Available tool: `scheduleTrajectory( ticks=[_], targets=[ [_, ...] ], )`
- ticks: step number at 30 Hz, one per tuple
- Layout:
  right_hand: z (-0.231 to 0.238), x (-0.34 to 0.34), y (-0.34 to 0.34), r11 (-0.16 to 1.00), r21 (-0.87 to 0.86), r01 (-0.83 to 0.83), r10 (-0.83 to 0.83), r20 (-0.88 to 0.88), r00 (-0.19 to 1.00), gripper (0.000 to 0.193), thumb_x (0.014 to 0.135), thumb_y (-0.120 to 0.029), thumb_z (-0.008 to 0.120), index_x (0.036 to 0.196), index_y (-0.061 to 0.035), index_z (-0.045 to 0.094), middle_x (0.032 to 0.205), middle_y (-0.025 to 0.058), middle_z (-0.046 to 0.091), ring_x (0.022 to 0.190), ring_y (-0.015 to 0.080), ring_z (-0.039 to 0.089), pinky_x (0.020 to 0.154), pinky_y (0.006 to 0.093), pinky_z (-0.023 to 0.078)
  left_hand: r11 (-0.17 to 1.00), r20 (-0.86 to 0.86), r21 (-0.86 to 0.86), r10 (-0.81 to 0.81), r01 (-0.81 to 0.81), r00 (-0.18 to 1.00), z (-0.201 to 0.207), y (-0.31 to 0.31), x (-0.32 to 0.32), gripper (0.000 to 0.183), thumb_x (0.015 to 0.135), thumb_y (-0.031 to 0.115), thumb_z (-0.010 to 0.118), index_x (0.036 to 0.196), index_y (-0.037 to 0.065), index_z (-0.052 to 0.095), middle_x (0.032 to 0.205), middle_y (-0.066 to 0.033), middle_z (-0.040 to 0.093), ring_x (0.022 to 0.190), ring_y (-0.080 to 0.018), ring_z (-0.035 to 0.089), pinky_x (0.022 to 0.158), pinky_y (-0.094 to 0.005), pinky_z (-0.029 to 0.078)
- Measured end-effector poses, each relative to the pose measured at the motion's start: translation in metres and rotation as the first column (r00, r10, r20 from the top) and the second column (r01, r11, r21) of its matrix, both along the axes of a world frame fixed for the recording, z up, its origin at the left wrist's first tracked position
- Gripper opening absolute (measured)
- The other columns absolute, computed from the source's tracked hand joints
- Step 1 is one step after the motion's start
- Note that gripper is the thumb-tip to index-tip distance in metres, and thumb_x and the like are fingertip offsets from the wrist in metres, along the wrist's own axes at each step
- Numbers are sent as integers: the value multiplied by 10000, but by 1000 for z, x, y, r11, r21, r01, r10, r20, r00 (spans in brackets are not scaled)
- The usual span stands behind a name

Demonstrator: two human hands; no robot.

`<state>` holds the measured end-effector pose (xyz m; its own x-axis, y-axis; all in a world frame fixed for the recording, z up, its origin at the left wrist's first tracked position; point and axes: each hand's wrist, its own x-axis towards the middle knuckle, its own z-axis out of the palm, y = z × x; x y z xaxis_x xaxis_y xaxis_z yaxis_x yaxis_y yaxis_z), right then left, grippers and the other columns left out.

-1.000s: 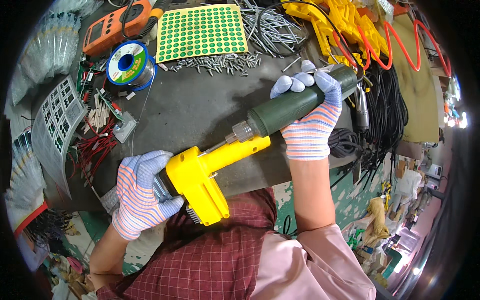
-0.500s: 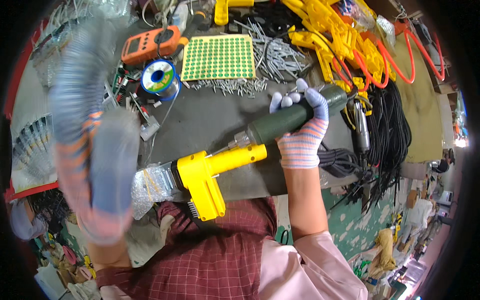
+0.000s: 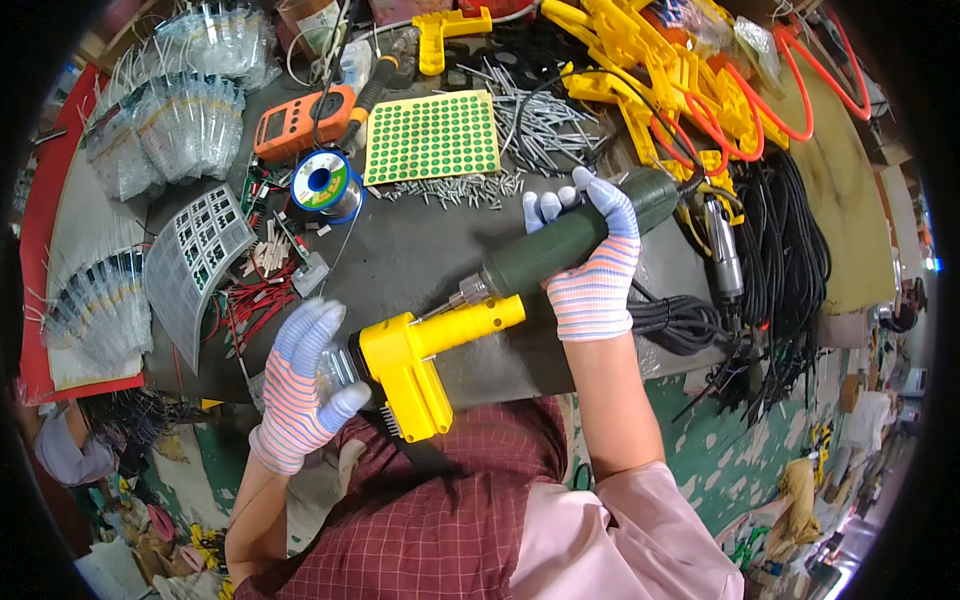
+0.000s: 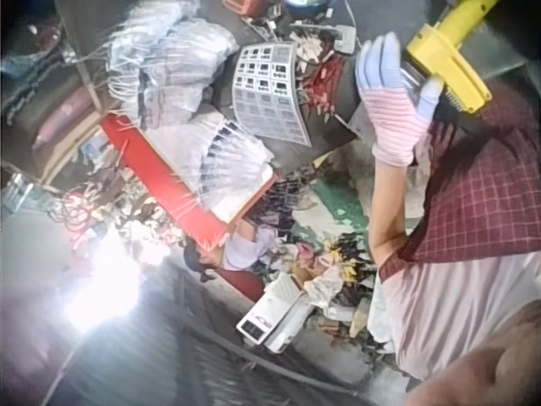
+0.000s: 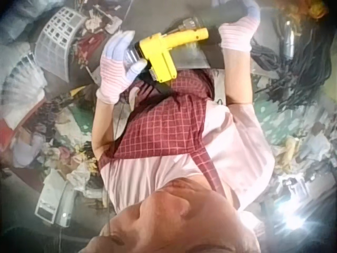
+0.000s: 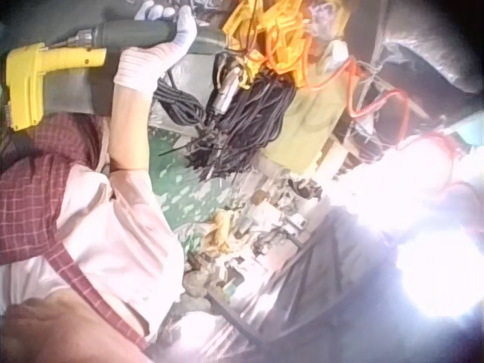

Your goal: The person unscrews and opens a yellow tool housing using an electric screwdriver, applies a sticker to the casing, solders wires onto a circuit board with a soldering iron, and fits the board into the housing.

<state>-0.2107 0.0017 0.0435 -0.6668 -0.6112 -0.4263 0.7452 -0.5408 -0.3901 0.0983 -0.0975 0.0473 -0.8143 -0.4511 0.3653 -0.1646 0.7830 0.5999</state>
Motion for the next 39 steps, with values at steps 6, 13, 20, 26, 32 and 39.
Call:
scheduleTrajectory(
  ticks=[6,13,20,26,32,39],
  targets=[
    [0,0,0,999,-16,-50,51,75,996,171,805,-108,683,953,-27,657,714,10,628,648,185,624,837,399,584,982,309,-181,101,-46,946,-24,3,9,832,659,474,802,1358,111,535,1132,-136,578,1029,-346,540,914,-475,414],
    [-7,3,-2,999,26,20,-21,20,1000,137,798,-104,675,924,-67,635,695,1,594,616,171,582,801,394,570,979,273,-190,120,-69,954,-27,2,6,825,570,429,827,1300,148,569,1094,-102,573,1001,-310,539,907,-469,395],
    [-9,7,-3,992,-114,-58,54,-40,998,141,807,-100,664,940,-63,633,711,-1,592,636,177,583,767,397,574,989,276,-136,96,-60,956,-26,-1,7,812,575,414,827,1296,151,565,1105,-100,565,1021,-306,529,932,-459,380],
    [-12,11,-11,995,-71,-75,75,-9,997,167,811,-105,671,966,-59,631,720,-1,580,655,177,577,756,401,567,988,281,-146,95,-55,955,-24,-2,5,792,585,396,823,1295,157,564,1101,-89,569,1017,-297,534,937,-451,383],
    [-11,14,-6,986,-140,-86,79,-54,995,160,808,-102,669,955,-55,627,709,1,562,651,174,563,760,391,553,988,274,-132,111,-77,955,-26,1,2,777,589,363,829,1281,146,551,1095,-84,575,1011,-291,544,942,-446,388],
    [-8,19,-1,989,-139,-43,32,-76,997,160,812,-104,669,960,-52,635,707,3,560,650,177,566,776,397,553,992,252,-110,88,-62,964,-28,0,1,782,582,353,829,1273,123,543,1094,-95,576,1015,-300,544,935,-451,396]
  ],
)
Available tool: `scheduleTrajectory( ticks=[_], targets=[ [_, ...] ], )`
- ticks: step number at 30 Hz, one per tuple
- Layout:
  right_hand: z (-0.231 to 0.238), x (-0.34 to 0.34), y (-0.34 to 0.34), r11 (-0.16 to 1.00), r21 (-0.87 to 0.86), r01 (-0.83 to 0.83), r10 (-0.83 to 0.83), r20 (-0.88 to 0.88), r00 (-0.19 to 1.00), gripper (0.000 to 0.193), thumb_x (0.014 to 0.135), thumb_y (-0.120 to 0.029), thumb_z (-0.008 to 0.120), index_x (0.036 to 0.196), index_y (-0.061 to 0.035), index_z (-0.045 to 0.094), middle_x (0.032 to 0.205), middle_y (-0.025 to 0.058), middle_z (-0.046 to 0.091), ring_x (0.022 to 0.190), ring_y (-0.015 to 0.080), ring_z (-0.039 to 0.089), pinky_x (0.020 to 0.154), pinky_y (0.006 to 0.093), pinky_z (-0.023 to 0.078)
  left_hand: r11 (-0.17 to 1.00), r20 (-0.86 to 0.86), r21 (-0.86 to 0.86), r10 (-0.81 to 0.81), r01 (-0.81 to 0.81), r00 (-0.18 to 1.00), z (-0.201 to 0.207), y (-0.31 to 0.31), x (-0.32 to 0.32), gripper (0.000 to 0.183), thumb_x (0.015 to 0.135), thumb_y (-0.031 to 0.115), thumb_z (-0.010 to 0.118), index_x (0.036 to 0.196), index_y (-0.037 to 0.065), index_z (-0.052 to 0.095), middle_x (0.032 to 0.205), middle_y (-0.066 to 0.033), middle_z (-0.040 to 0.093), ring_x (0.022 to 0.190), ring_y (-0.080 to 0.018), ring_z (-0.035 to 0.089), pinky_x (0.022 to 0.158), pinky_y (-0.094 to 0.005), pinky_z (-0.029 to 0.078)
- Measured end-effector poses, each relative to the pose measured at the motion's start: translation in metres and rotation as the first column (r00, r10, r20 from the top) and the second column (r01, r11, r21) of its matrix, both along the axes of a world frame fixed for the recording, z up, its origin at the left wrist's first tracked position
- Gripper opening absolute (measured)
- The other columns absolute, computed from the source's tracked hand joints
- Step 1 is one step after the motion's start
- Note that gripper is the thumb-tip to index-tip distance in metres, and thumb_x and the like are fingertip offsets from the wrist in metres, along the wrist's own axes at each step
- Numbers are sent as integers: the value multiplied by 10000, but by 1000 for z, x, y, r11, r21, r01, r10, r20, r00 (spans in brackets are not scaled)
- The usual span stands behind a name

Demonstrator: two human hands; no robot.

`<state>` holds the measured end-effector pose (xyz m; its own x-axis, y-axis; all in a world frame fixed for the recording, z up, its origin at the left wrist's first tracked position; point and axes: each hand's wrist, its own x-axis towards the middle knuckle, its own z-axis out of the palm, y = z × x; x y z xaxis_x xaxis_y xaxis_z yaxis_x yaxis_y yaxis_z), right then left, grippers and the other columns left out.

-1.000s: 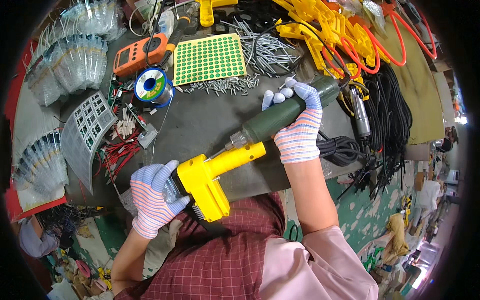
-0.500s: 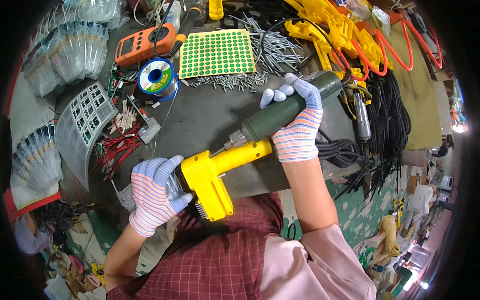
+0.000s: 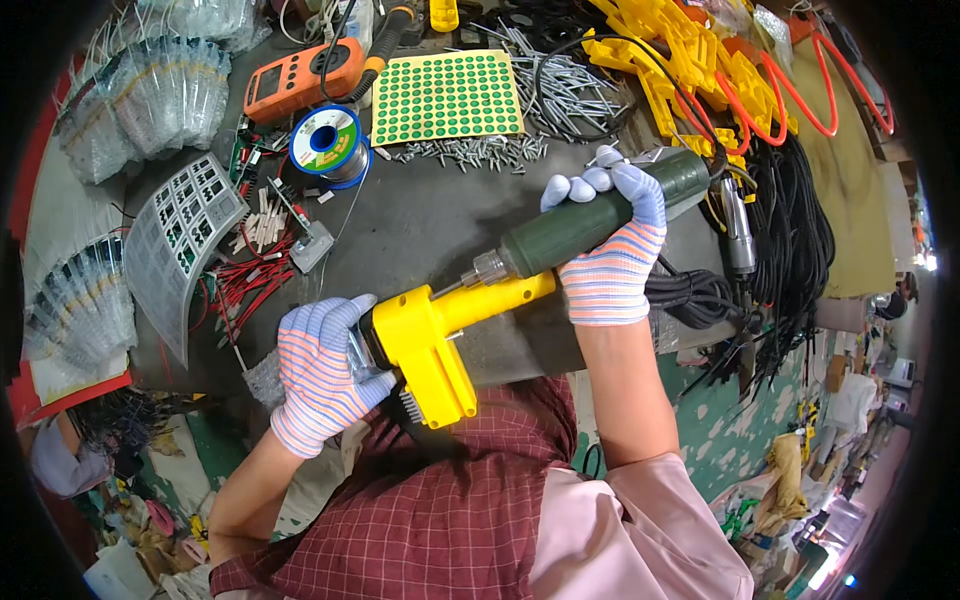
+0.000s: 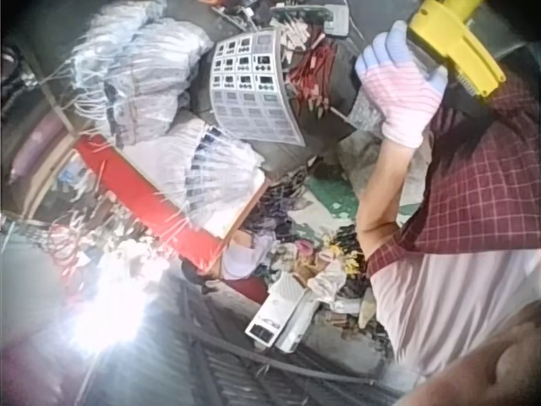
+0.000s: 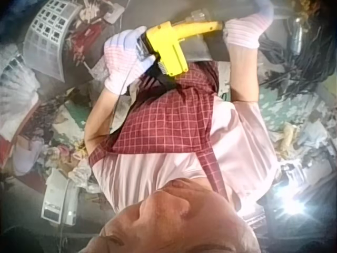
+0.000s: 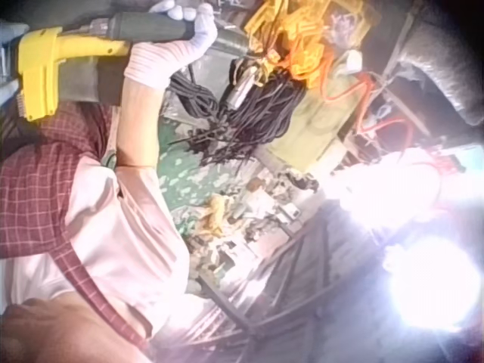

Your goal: The person unscrews and opens a yellow tool housing using an electric screwdriver, applies a sticker to the casing, solders wires onto a circuit board with a soldering iron, and fits the board into the housing.

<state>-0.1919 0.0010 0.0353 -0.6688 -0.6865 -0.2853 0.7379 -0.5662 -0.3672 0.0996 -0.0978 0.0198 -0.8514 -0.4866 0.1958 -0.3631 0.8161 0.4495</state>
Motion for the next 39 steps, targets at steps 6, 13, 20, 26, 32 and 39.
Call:
scheduleTrajectory(
  ticks=[6,13,20,26,32,39],
  targets=[
    [32,6,10,998,60,-2,-2,65,998,338,900,-240,672,1115,18,638,781,42,653,764,236,651,1043,488,456,999,13,-11,-48,48,999,-3,-7,2,847,565,371,836,1308,107,529,1119,-108,580,1033,-322,547,932,-460,403],
    [20,3,65,977,-208,40,-63,-105,992,467,922,-333,638,1200,39,592,811,56,624,771,238,623,910,451,526,987,-76,-157,35,-46,997,-10,11,13,618,892,499,649,1314,55,563,1283,-130,593,1182,-325,534,1039,-439,400],
    [14,6,64,976,-215,39,-68,-127,990,420,935,-334,603,1198,-7,620,823,75,654,775,247,627,931,465,511,980,-67,-185,60,-72,996,-12,13,10,601,890,493,653,1296,55,580,1282,-118,608,1179,-320,548,1027,-430,413],
    [11,11,59,978,-207,-10,-15,-119,993,419,947,-360,594,1197,-26,621,841,65,668,794,250,637,961,471,494,984,-42,-163,65,-71,997,-11,13,10,596,886,473,656,1299,51,576,1272,-126,611,1159,-329,553,1001,-432,426],
    [10,18,55,978,-209,21,-45,-109,993,401,949,-267,600,1209,37,580,854,62,609,809,219,598,938,438,512,979,-98,-187,66,-84,993,-15,14,10,634,887,572,613,1241,46,611,1172,-134,621,1064,-334,575,941,-458,431],
    [-2,21,43,989,-147,21,-28,-47,999,264,902,-148,615,1123,-5,606,814,37,605,741,194,589,867,414,520,962,-102,-268,19,-46,995,-18,14,7,581,950,486,568,1308,29,553,1241,-160,604,1090,-351,569,948,-463,425]
  ],
)
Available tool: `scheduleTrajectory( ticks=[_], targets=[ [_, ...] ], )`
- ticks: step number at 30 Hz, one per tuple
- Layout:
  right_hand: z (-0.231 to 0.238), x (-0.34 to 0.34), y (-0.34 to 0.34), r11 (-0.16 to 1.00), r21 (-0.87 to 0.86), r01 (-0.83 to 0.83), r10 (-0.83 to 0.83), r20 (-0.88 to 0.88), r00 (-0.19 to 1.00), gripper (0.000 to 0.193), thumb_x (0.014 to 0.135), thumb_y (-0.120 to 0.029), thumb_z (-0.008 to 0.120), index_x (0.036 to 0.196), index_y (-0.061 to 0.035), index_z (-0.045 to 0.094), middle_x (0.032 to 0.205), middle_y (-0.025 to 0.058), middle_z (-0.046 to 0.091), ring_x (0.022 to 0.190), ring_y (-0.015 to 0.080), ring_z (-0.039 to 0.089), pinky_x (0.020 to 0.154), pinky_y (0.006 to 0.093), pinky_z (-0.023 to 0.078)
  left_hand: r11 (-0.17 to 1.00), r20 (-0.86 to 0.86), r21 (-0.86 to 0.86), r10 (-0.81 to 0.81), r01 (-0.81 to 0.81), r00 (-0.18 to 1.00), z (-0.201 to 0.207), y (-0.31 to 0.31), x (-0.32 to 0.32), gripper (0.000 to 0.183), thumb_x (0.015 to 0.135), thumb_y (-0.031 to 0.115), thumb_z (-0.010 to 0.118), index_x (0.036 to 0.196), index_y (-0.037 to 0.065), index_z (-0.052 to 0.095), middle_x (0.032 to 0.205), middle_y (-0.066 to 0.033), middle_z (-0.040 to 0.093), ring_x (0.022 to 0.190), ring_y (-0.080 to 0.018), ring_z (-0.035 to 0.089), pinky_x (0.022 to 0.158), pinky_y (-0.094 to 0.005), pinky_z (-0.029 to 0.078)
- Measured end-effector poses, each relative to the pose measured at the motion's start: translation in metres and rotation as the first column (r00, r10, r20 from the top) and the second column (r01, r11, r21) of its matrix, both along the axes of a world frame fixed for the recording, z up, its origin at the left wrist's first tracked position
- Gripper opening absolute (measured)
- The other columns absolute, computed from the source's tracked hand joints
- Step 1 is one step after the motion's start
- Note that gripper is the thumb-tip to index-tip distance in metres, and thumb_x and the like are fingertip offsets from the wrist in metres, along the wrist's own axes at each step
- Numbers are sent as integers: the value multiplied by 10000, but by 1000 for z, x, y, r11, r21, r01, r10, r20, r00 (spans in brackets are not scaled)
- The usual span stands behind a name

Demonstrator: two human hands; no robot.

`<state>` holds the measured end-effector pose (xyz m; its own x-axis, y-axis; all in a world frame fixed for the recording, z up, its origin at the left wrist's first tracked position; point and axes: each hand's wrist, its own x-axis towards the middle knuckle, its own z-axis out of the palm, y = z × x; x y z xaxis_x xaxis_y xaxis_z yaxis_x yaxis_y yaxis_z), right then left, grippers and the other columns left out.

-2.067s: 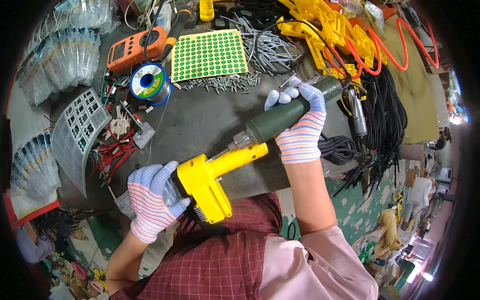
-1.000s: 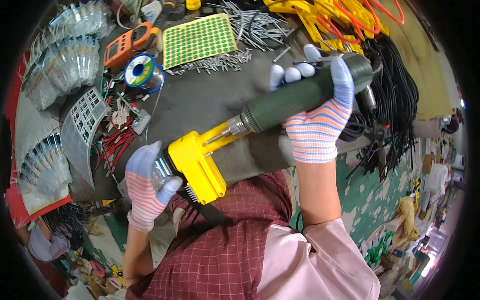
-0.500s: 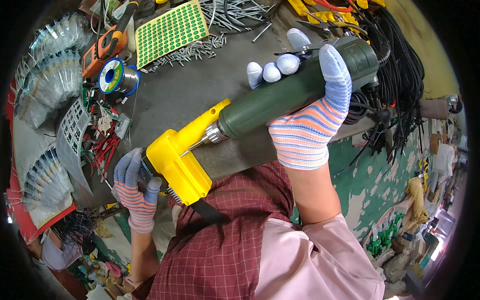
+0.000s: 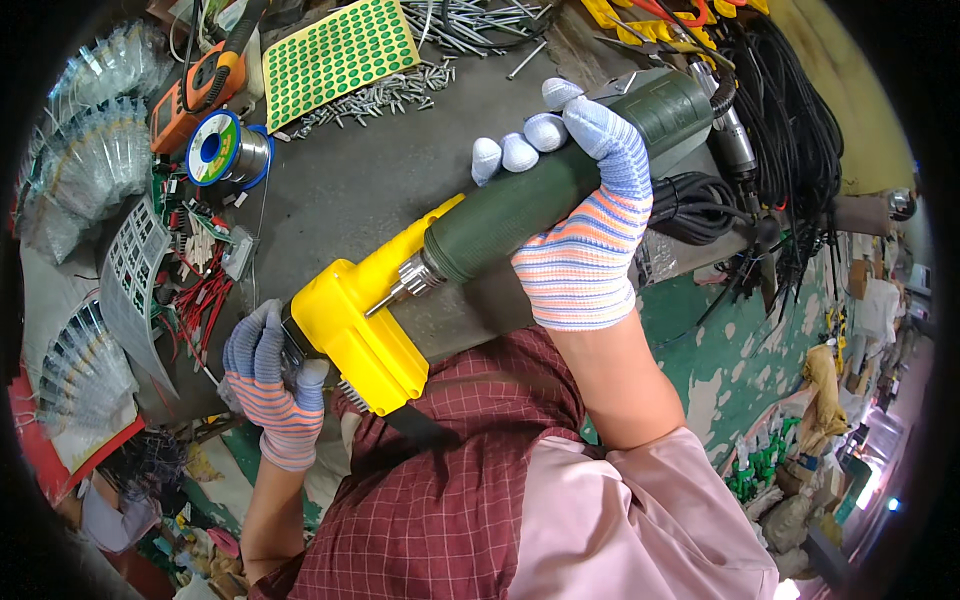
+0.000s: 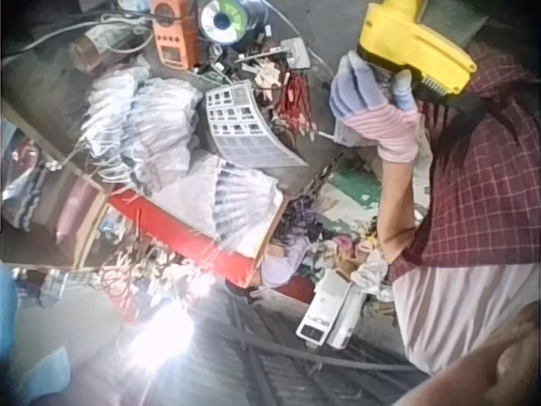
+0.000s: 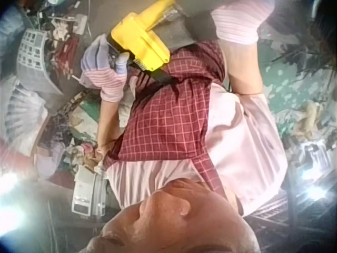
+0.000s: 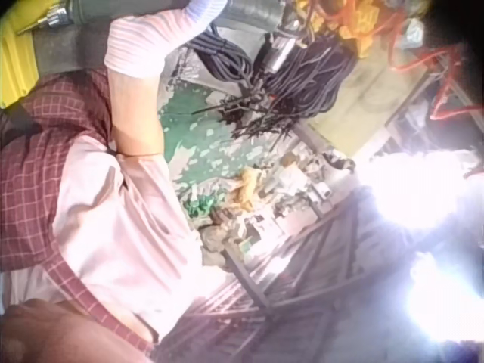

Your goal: The person unscrews and opens a yellow tool housing using an electric screwdriver, applies a sticker to the casing, solders wires onto a circuit board with a soldering iron, and fits the board into the housing.

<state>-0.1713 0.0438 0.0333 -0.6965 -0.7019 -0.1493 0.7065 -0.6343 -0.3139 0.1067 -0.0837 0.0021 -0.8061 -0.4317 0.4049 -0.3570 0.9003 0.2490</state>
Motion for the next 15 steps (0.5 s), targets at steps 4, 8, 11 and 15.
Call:
scheduleTrajectory(
  ticks=[4,8,11,15],
  targets=[
    [0,1,-3,1000,4,-11,11,5,1000,230,877,-134,624,1083,-33,627,777,25,608,719,191,591,806,394,519,999,16,-29,18,-17,1000,-1,0,1,586,960,512,538,1299,35,551,1227,-164,602,1077,-353,570,933,-473,426],
    [-1,0,-4,1000,6,-7,8,-42,999,204,849,-139,632,1037,-60,630,766,12,616,695,184,590,752,382,506,1000,24,25,13,-13,1000,3,-2,-3,591,969,532,510,1278,30,547,1195,-158,607,1037,-353,578,904,-480,428],
    [1,1,-3,1000,16,-3,4,-55,998,209,847,-142,632,1036,-54,625,764,4,601,685,176,576,743,378,499,998,-33,-49,25,-27,999,-2,-4,-5,625,950,596,478,1203,36,590,1130,-124,605,972,-321,582,849,-462,436],
    [0,4,-3,999,31,29,-27,-47,999,220,842,-139,636,1043,-50,620,751,-5,577,673,164,558,734,372,492,999,-24,-36,38,-39,999,-2,-2,-3,621,952,591,475,1202,35,595,1139,-121,600,1016,-307,562,872,-456,424]
  ],
)
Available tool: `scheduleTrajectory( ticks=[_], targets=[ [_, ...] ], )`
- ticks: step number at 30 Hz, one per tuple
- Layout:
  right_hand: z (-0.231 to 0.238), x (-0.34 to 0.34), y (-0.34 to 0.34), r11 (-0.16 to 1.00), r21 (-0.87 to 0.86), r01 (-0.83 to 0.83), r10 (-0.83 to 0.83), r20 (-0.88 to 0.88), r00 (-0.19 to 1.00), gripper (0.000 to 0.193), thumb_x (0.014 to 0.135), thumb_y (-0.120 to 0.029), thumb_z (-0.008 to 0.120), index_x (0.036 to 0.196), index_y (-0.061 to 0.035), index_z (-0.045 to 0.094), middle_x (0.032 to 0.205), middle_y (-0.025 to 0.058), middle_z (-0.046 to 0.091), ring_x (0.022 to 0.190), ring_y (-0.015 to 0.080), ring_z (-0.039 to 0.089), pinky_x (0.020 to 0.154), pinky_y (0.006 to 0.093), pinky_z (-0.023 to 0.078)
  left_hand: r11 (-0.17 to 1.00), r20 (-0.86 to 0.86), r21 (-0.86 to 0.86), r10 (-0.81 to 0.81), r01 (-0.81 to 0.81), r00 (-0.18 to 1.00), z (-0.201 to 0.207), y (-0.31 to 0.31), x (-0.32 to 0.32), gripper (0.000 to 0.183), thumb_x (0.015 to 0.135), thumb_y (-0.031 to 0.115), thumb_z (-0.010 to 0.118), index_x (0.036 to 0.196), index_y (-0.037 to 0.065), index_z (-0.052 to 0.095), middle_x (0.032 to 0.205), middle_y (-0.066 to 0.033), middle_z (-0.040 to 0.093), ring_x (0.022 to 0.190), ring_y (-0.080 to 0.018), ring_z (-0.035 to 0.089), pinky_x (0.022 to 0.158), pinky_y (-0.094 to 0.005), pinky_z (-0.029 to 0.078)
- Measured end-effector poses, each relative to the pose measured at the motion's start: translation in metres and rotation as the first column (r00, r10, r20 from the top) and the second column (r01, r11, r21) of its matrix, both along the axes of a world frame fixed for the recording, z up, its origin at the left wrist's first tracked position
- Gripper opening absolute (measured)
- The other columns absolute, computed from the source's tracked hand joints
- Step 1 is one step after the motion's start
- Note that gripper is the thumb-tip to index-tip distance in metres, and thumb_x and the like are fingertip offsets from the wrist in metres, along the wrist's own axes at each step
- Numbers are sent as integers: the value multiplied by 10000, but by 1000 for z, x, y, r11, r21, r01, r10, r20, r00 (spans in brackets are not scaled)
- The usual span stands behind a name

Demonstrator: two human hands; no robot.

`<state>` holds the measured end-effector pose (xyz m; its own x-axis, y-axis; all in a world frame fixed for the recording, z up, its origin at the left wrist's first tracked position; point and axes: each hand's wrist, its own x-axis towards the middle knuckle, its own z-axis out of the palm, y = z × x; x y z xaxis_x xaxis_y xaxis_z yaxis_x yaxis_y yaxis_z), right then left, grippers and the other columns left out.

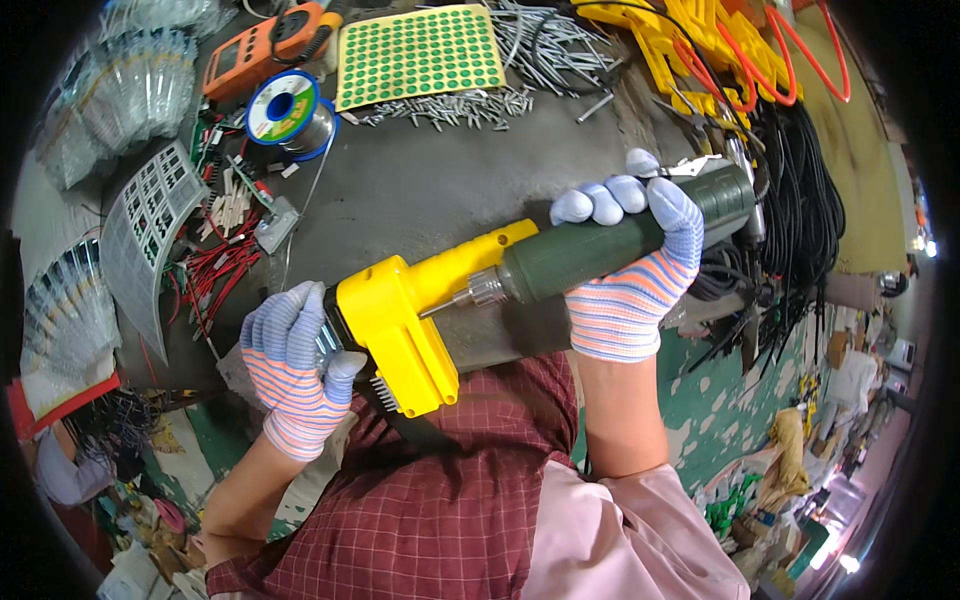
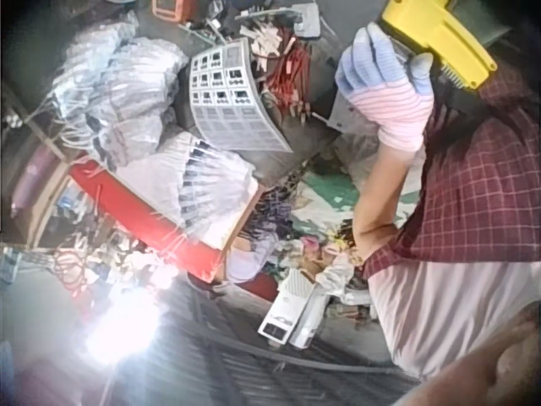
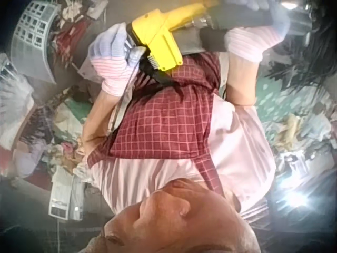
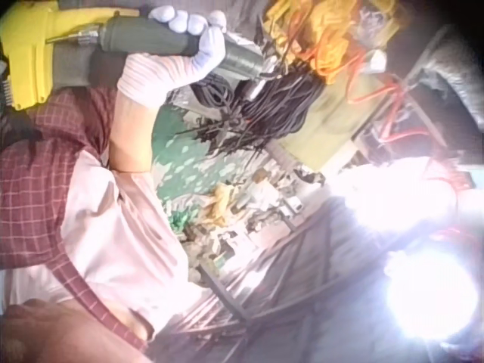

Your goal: The person unscrews and opens a yellow tool housing using an electric screwdriver, applies a sticker to the casing, solders wires onto a circuit board with a soldering iron, and fits the board into the housing.

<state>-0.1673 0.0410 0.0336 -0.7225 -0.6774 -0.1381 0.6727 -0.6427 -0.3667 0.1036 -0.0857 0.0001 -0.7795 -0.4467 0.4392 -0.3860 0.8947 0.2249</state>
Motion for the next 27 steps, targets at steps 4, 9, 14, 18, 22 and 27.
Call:
scheduleTrajectory(
  ticks=[4,9,14,18,22,27],
  targets=[
    [2,4,0,1000,7,22,-22,-8,1000,237,837,-133,644,1058,-54,612,749,-4,579,669,162,560,739,368,495,1000,-13,0,19,-19,1000,1,3,2,607,953,574,488,1201,33,607,1141,-117,602,1023,-304,557,885,-453,420],
    [0,6,4,1000,9,14,-14,-4,1000,243,836,-132,657,1064,-58,617,756,9,594,675,171,571,770,383,514,999,-50,-24,32,-33,998,3,6,2,606,953,571,490,1196,32,623,1132,-118,606,1016,-310,560,904,-454,422],
    [5,-2,3,999,49,-20,19,33,999,251,844,-151,679,1070,-42,659,772,30,619,701,195,599,874,415,534,999,8,41,-7,7,1000,11,2,7,626,922,541,570,1294,36,563,1243,-147,580,1104,-341,556,946,-472,421],
    [34,-18,10,992,93,-86,73,133,988,263,866,-206,691,1038,-10,661,807,67,662,767,234,659,957,456,521,998,-12,63,-31,31,999,12,3,18,634,880,515,628,1307,50,568,1298,-158,562,1142,-368,539,993,-482,402],
    [67,-43,7,982,186,32,-20,-67,998,317,847,-242,682,1049,-7,615,874,104,659,822,256,665,914,502,540,994,7,99,39,-39,999,15,2,2,635,822,547,659,1252,82,612,1215,-131,598,1094,-350,547,979,-482,397],
    [76,-84,-28,895,434,-100,241,-282,929,343,857,-279,670,1073,-28,579,887,123,649,828,268,666,802,457,574,997,-33,82,-3,5,999,11,1,7,599,873,552,622,1235,75,613,1126,-129,600,1022,-345,555,926,-490,413]
  ],
)
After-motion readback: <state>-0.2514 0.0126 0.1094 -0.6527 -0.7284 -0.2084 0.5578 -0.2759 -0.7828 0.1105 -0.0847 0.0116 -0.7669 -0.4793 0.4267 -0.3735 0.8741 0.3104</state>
